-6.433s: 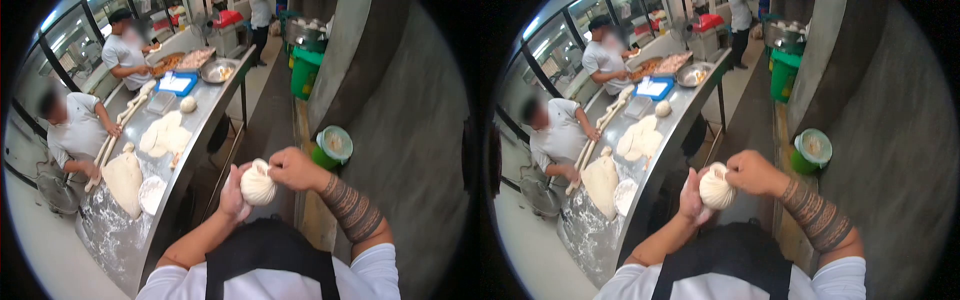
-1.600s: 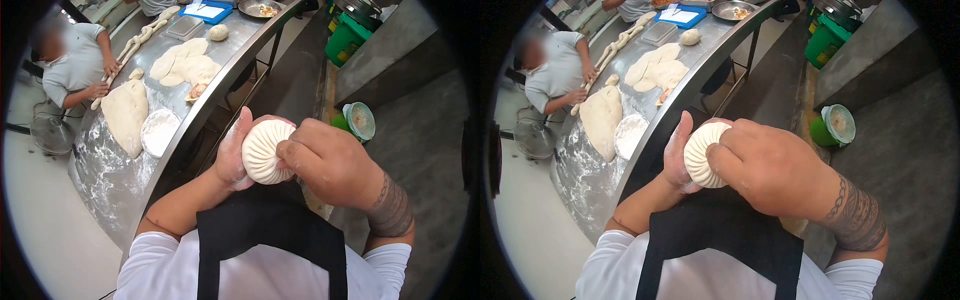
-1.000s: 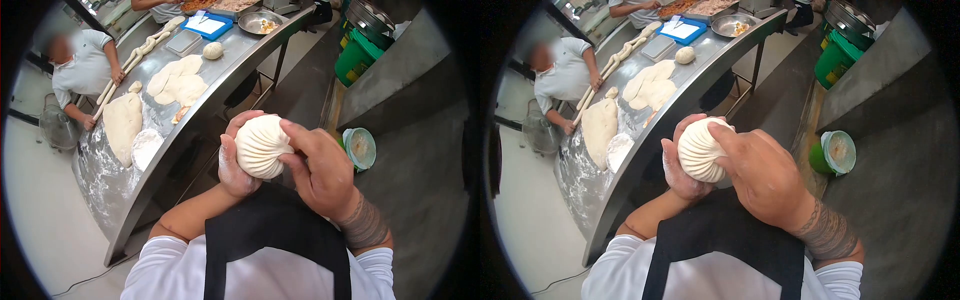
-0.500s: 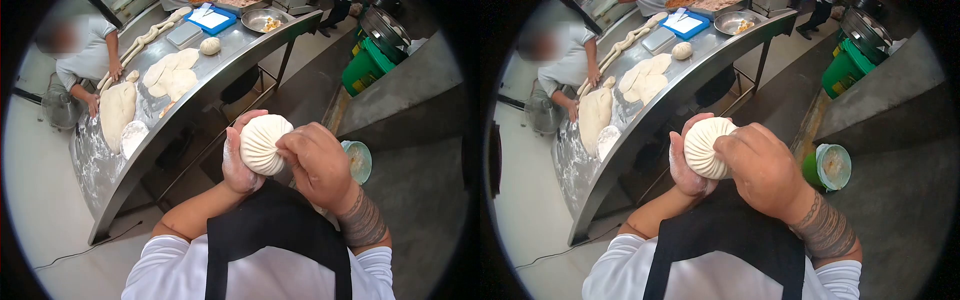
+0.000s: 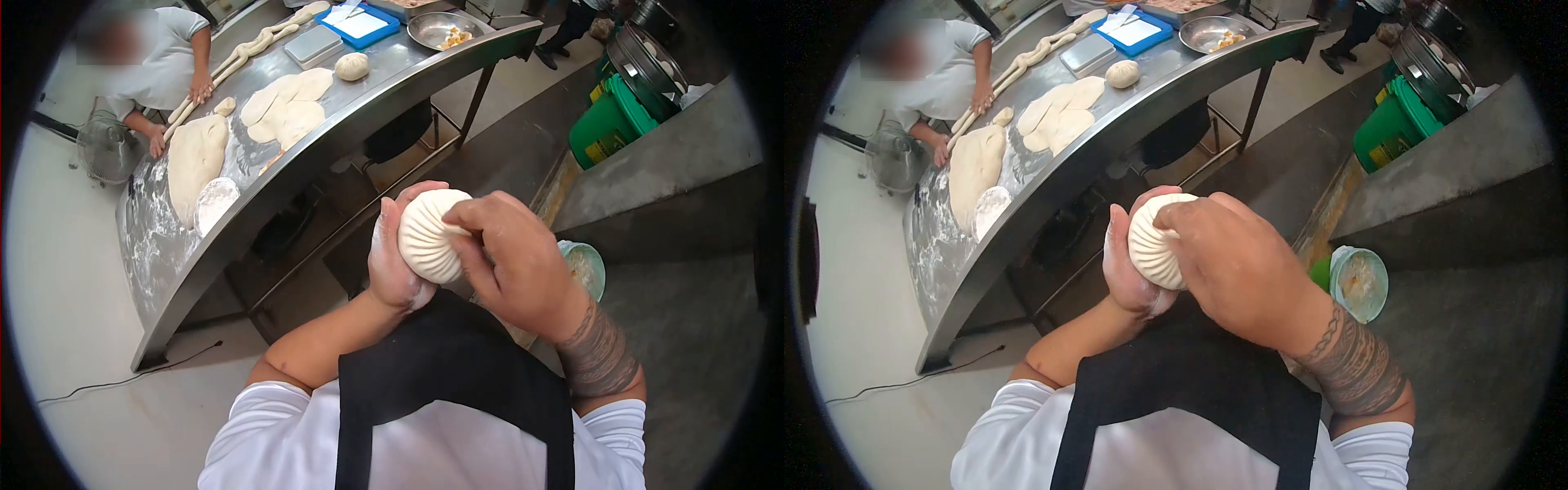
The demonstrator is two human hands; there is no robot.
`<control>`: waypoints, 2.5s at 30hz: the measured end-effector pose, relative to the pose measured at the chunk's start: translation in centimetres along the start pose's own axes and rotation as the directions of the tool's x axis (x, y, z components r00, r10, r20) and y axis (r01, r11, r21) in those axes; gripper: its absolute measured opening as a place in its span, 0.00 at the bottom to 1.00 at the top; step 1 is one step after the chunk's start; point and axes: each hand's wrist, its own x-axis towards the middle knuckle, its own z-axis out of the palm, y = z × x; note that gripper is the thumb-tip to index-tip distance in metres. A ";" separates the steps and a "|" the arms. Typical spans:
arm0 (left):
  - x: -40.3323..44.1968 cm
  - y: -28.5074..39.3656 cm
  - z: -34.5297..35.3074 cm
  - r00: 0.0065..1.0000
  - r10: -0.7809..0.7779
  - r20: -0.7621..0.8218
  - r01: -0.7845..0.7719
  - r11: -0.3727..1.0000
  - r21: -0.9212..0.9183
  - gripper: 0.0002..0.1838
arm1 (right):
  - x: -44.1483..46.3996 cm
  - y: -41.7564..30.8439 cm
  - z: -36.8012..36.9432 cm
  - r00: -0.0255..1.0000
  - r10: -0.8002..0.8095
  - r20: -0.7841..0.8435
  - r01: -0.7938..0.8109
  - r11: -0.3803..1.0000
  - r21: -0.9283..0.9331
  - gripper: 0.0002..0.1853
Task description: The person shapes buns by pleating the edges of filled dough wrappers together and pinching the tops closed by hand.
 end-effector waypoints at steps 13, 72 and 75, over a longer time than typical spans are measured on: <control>-0.9 0.7 1.1 1.000 -0.031 -0.001 0.031 0.999 0.022 0.42 | -0.4 -0.9 -2.5 0.979 -0.123 0.162 0.147 0.978 -0.148 0.16; -2.6 4.2 3.6 0.951 -0.237 -0.197 0.286 0.916 0.282 0.47 | -0.9 8.1 4.2 0.842 0.329 0.428 -0.518 0.269 0.812 0.39; -2.1 6.7 3.0 0.922 -0.326 -0.208 0.386 0.739 0.552 0.49 | 0.0 10.1 5.7 0.781 0.362 0.510 -0.468 -0.203 0.860 0.38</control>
